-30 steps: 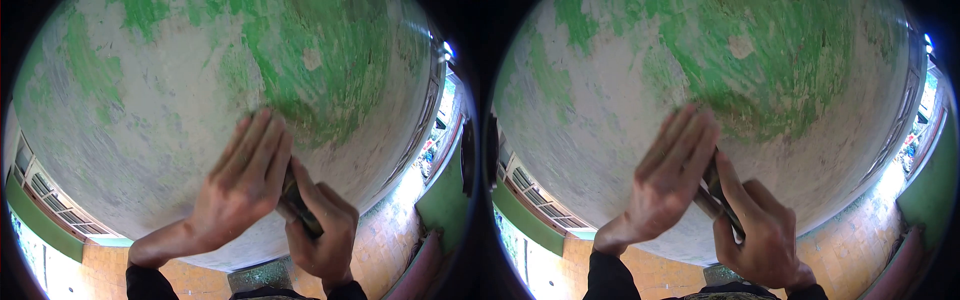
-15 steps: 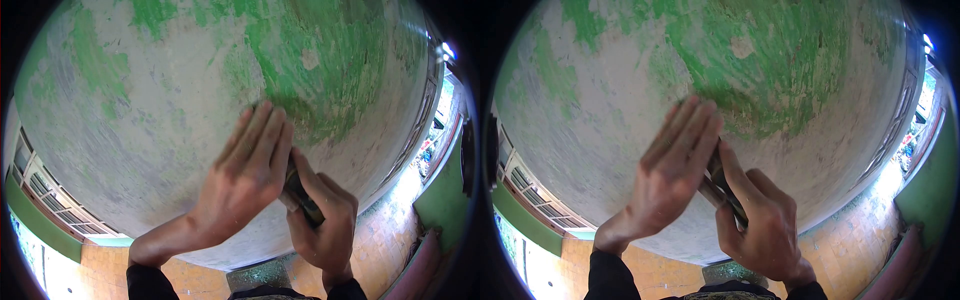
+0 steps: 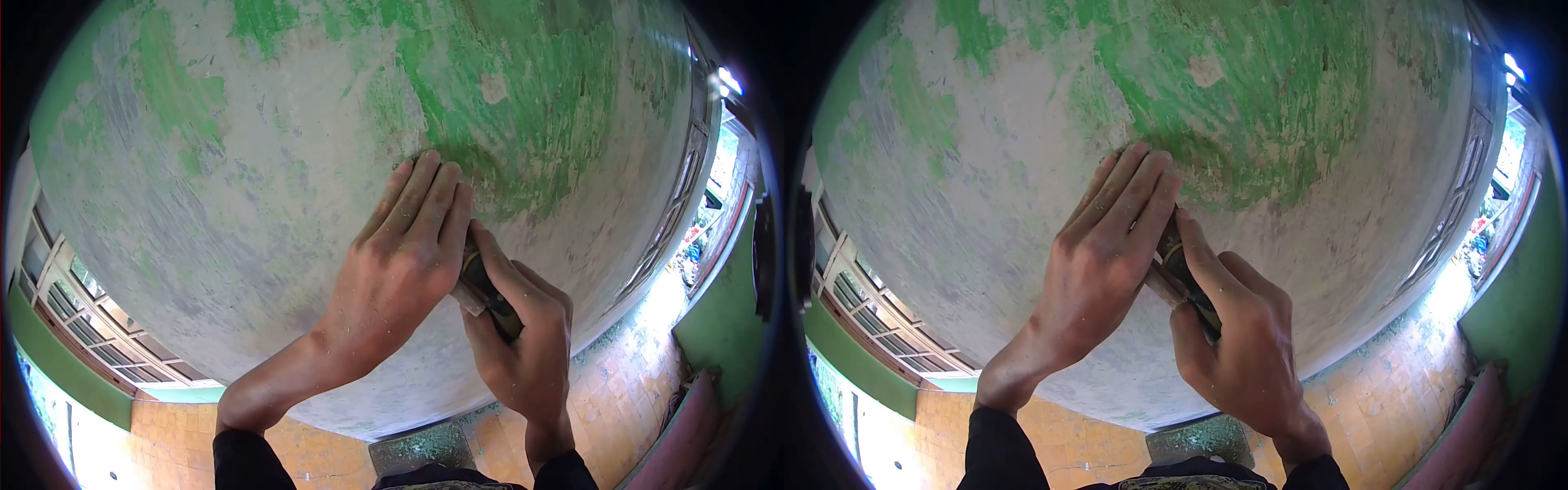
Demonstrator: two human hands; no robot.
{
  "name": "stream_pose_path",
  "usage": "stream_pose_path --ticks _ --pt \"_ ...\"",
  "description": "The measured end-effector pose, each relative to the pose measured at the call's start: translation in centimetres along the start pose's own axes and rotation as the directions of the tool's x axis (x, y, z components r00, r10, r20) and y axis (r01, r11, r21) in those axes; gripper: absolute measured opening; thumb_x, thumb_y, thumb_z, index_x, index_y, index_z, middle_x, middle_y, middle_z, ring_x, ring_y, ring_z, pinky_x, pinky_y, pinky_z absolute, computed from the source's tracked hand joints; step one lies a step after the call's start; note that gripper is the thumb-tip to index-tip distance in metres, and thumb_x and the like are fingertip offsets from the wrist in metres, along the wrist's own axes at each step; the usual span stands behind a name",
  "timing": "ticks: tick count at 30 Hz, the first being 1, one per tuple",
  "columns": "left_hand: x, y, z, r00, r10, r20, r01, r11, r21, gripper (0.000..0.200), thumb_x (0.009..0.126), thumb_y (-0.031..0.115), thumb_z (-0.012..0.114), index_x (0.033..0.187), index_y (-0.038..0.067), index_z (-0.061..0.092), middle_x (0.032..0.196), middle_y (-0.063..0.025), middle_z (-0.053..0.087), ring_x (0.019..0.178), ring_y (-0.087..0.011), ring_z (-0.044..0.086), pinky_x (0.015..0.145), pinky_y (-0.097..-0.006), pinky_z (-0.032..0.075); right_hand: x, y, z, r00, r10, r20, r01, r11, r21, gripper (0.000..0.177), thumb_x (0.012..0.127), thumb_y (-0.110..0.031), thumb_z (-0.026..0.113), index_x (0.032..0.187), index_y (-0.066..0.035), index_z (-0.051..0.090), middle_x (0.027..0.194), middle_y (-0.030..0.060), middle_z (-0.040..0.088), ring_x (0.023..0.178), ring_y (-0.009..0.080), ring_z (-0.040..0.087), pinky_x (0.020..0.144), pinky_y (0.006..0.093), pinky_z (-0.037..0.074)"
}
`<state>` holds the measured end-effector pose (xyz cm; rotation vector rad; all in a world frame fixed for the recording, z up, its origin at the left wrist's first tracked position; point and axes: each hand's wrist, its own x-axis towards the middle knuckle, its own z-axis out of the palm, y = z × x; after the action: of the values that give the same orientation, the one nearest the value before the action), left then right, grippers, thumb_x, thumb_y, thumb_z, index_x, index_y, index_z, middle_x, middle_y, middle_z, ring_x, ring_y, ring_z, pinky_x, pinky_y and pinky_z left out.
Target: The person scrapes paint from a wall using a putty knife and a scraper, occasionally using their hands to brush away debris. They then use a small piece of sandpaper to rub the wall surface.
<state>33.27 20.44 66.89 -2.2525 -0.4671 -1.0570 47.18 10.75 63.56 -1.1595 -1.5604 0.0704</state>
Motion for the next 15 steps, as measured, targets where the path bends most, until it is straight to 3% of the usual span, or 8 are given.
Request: stream_pose_path --ticks 7,10,12,15 --pt "0.2 0.1 0.0 1.0 -0.016 -0.006 0.016 1.0 -0.01 0.045 0.081 0.001 0.068 0.125 -0.006 0.064 0.132 -0.0226 0.064 0.131 -0.0405 0.059 0.113 -0.0494 0.048 0.0 -0.4 -0.9 0.999 0.016 0.039 -0.017 1.0 0.01 0.058 0.08 0.003 0.061 0.137 0.013 0.057 0.107 0.0291 0.071 0.101 0.0297 0.074 0.088 0.0351 0.054" --pt "0.0 0.4 0.5 1.0 -0.018 -0.017 0.017 0.999 -0.041 0.045 0.081 0.001 0.068 0.125 -0.006 0.065 0.132 -0.0231 0.064 0.131 -0.0406 0.059 0.113 -0.0496 0.048 -0.2 0.1 -0.3 1.0 0.008 -0.007 -0.008 1.0 0.0 0.057 0.081 0.003 0.061 0.137 0.012 0.058 0.103 0.027 0.071 0.092 0.0276 0.073 0.082 0.0339 0.054" --pt "0.1 0.3 0.4 1.0 -0.016 -0.016 0.015 0.998 -0.057 0.044 0.081 0.0 0.068 0.125 -0.006 0.065 0.132 -0.0231 0.064 0.131 -0.0408 0.059 0.113 -0.0498 0.048 -0.1 0.1 -0.8 0.999 -0.041 -0.02 0.042 0.999 0.032 0.065 0.077 0.005 0.06 0.141 0.009 0.055 0.085 0.0225 0.064 0.071 0.0354 0.066 0.068 0.0404 0.052" --pt "-0.7 0.8 1.1 1.0 -0.019 -0.011 0.018 0.997 -0.076 0.045 0.081 0.0 0.068 0.126 -0.006 0.065 0.132 -0.0233 0.064 0.131 -0.0411 0.059 0.113 -0.0501 0.048 -0.7 1.1 0.0 0.999 -0.051 -0.015 0.051 0.999 -0.01 0.066 0.077 0.005 0.06 0.142 0.009 0.054 0.083 0.0218 0.063 0.07 0.0359 0.065 0.067 0.0414 0.052"
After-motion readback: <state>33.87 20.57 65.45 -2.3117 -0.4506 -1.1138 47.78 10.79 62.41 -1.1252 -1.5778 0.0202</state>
